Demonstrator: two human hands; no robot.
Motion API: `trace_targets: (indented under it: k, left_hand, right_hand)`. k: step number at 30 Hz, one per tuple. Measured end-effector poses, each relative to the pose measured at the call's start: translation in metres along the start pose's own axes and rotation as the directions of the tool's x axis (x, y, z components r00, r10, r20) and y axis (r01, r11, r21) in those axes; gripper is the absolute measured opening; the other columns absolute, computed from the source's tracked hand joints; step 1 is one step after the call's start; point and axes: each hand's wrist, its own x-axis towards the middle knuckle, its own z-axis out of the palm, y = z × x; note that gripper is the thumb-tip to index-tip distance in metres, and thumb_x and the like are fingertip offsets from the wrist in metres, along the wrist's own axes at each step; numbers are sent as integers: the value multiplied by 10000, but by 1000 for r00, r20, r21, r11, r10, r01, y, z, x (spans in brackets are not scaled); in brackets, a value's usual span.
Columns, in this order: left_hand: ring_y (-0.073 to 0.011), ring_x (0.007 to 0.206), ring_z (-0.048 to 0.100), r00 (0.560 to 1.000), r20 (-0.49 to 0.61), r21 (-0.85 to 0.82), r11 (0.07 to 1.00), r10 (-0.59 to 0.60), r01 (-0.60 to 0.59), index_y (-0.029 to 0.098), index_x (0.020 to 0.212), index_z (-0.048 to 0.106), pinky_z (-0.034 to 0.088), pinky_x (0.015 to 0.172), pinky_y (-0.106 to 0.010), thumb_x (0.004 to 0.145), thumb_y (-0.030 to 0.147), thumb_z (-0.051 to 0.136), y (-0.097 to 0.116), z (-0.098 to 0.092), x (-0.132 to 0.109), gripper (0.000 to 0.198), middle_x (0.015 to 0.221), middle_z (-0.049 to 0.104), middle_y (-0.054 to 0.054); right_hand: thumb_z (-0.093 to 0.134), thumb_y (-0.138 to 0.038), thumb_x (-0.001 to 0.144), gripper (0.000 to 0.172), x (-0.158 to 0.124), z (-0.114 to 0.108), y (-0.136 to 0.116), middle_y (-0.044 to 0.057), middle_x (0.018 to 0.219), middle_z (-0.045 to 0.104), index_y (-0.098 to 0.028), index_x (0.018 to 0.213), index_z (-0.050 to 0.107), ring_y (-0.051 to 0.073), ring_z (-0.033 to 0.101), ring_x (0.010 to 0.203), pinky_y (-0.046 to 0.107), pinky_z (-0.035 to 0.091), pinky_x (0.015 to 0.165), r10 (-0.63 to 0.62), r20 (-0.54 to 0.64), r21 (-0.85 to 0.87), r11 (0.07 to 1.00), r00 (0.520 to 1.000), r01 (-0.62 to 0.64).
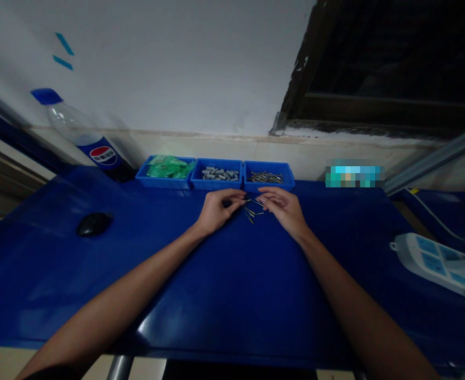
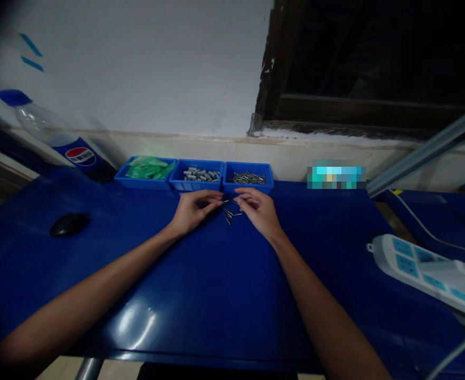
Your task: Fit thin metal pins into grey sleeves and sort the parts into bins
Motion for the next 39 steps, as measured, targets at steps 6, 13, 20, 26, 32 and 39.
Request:
trace_targets:
  k: [6,13,20,26,32,39]
  left_hand:
    - [-236,950,824,999,52,-85,996,-16,21,143,1169,770,687,933,-371,931,357,776,4,-1,-1,320,1127,821,-125]
    - [-238,966,824,996,91,-98,995,11,-2,152,1170,760,690,917,-362,939,396,768,3,0,-2,336,1133,820,-115]
    - [-231,1020,792,998,-53,115,993,38,-32,182,1149,775,651,946,-397,1010,295,629,5,-2,1,232,1130,819,-90]
    - [-241,1028,752,996,59,286,955,69,-83,185,1164,758,606,978,-442,827,88,619,5,-4,2,377,1119,813,-63]
    - [-255,990,713,966,213,345,914,144,-212,203,1091,766,548,984,-473,882,131,644,4,-2,2,252,1067,802,-60]
    - [-245,943,684,954,270,355,908,130,-224,209,1166,748,528,910,-415,970,138,612,0,-2,3,249,989,779,-63]
  right_hand:
    - [847,-441,808,288,-5,3,2,63,839,820,-222,996,856,187,713,652,320,545,587,32,120,-56,998,992,-26]
    - [880,-438,771,304,-3,5,2,64,887,831,-235,995,853,205,748,721,336,594,636,51,143,-12,999,988,-50]
    - [835,-371,799,337,1,-1,0,93,1057,835,-241,1110,826,210,731,753,341,571,610,0,-52,-14,1000,999,0]
    - [768,-345,842,583,4,-8,1,122,1298,774,-280,1414,681,241,745,807,359,542,549,-45,-150,-62,997,988,36]
    - [754,-331,852,462,4,-7,3,101,1196,800,-278,1310,724,224,720,750,381,553,579,-37,-149,-37,999,988,32]
    - [783,-329,817,444,4,-8,3,88,1166,813,-267,1254,739,198,709,725,357,540,599,4,-143,36,999,990,1]
